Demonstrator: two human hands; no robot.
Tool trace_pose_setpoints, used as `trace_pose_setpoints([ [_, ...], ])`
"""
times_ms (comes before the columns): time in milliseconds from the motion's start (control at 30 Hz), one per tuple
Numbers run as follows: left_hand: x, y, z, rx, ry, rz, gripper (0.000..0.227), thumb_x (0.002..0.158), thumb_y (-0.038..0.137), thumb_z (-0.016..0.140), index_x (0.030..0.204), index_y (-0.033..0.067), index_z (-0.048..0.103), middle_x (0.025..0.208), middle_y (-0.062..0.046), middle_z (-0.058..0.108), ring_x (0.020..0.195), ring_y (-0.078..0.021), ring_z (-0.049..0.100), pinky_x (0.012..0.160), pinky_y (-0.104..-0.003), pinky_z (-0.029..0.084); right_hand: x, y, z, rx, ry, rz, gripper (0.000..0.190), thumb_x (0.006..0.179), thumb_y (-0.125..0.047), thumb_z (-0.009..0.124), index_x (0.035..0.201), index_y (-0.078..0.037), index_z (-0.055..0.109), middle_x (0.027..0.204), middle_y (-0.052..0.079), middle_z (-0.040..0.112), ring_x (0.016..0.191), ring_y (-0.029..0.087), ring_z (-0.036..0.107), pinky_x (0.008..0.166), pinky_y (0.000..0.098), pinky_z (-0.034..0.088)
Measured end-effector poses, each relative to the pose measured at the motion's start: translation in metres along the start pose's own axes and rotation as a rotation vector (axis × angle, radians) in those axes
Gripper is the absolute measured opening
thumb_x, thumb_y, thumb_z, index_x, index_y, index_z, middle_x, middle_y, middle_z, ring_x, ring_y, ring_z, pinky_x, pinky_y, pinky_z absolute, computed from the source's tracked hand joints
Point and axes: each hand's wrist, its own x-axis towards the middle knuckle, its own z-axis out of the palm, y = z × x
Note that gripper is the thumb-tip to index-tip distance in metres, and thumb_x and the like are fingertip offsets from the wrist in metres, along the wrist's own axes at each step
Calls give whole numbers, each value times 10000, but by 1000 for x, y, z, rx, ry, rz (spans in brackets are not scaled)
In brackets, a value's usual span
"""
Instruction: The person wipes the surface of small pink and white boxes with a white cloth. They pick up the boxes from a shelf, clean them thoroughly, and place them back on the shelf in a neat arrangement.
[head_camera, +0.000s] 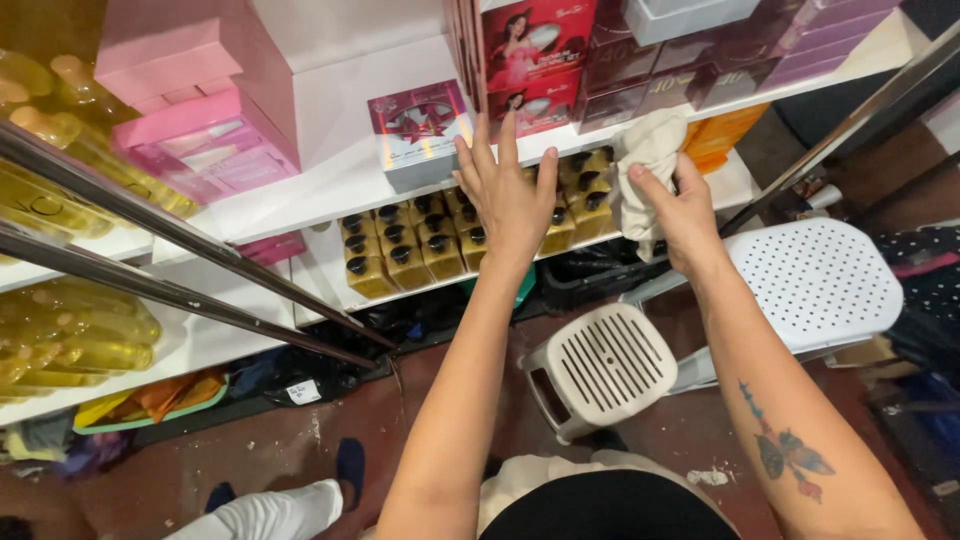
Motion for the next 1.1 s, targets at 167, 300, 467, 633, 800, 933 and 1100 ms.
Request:
trace_pose_setpoints([
  [167, -4, 35, 24, 6, 5, 7, 672, 966, 422, 687, 1519, 106, 471, 1622, -222, 311, 1531, -530, 161, 1200, -716, 148, 10, -9, -46, -70, 2, 25, 408, 949, -230, 769, 1261, -32, 597, 1146, 43, 704, 977, 109, 676, 824, 262, 566],
  [300, -2, 64, 45, -23, 68, 47, 666, 949, 397, 719, 1497, 100, 483, 1598, -243, 341, 1507, -532, 234, 1214, -664, 224, 28, -13, -87, -355, 20, -52, 630, 980, -341, 843, 1334, 27, 473, 1175, 120, 677, 1013, 136, 677, 838, 282, 576],
  [467, 11, 93, 67, -10, 114, 80, 669, 943, 373, 734, 1494, 94, 475, 1576, -269, 364, 1472, -542, 287, 1220, -621, 257, 38, -73, -103, -605, 18, -18, 845, 957, -458, 796, 1521, -12, 352, 1292, 238, 666, 1083, 230, 699, 933, 330, 557],
  [633, 41, 115, 84, 20, 159, 92, 681, 938, 356, 744, 1497, 91, 458, 1566, -266, 380, 1441, -538, 342, 1208, -582, 314, 100, -62, -147, -665, -83, -269, 956, 1036, -459, 783, 1673, -14, 226, 1537, 306, 544, 1365, 318, 617, 1110, 392, 504],
  [800, 69, 131, 97, 3, 226, 107, 768, 890, 273, 798, 1514, 84, 392, 1544, -243, 409, 1411, -508, 382, 1188, -546, 361, 124, -100, -138, -604, -156, -470, 920, 1066, -349, 777, 1722, -56, 202, 1680, 282, 437, 1527, 367, 515, 1244, 438, 441],
  [933, 88, 139, 107, -11, 233, 92, 803, 871, 238, 803, 1527, 73, 370, 1522, -224, 439, 1396, -464, 442, 1185, -521, 401, 139, -115, -134, -656, -117, -379, 854, 1022, -408, 774, 1659, -102, 295, 1529, 214, 608, 1436, 327, 605, 1181, 424, 479],
  [1100, 110, 139, 130, 113, 272, 146, 643, 848, 273, 825, 1336, 14, 496, 1395, -233, 524, 1341, -471, 483, 1111, -514, 441, 175, -104, -137, -884, -14, -924, 543, 990, -260, 820, 1342, 29, 524, 1279, 330, 601, 1172, 497, 581, 967, 530, 477],
])
